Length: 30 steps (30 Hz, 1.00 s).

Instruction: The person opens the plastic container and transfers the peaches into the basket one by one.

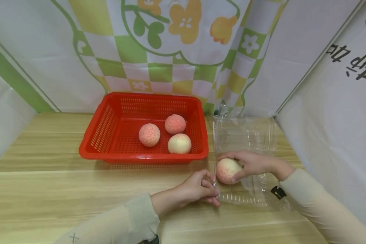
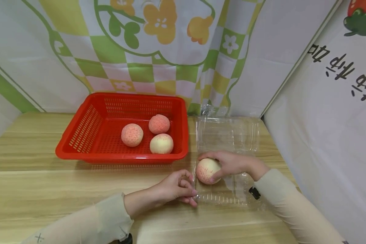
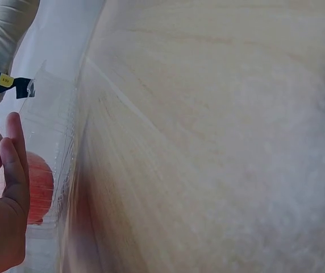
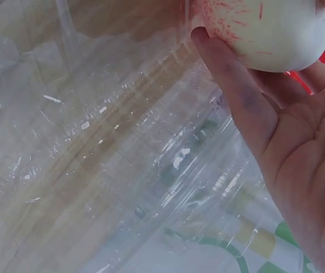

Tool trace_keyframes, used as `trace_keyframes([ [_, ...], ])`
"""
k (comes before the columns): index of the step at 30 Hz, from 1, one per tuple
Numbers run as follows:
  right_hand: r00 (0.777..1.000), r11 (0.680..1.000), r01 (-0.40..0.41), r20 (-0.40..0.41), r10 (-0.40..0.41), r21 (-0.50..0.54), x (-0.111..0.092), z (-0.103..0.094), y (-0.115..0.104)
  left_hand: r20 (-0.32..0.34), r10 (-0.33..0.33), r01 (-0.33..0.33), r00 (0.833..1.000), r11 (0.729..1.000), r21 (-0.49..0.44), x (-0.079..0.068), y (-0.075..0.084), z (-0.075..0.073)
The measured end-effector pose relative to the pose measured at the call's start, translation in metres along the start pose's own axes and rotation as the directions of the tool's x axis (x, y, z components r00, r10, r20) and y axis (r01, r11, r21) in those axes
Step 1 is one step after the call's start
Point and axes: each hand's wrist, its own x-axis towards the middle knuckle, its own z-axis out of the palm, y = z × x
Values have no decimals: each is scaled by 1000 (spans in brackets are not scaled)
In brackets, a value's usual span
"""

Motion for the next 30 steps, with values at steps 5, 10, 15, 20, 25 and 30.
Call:
trace_keyframes([
  [5,1000,999,8,-16,-8,-34,0,-4,-1,-7,0,0,1000,1000,-7,1,0,1],
  [10,1000,1000,6,-18,-6,-9,-1,-6,-3,-12,-2,2,1000,1000,-9,1,0,1],
  [15,1000,1000,22,-22,-22,21,-1,-8,-5,-9,-4,4,1000,1000,-10,2,0,1],
  [20,999,999,27,-42,-26,21,-3,-14,-8,-4,-2,2,1000,1000,-17,1,0,1],
  [25,997,998,22,-69,-18,58,-5,-24,-12,1,-6,6,1000,1000,-21,0,0,1],
  [30,993,997,53,-109,-47,54,-5,-35,-18,8,-13,13,1000,999,-32,0,-2,2],
])
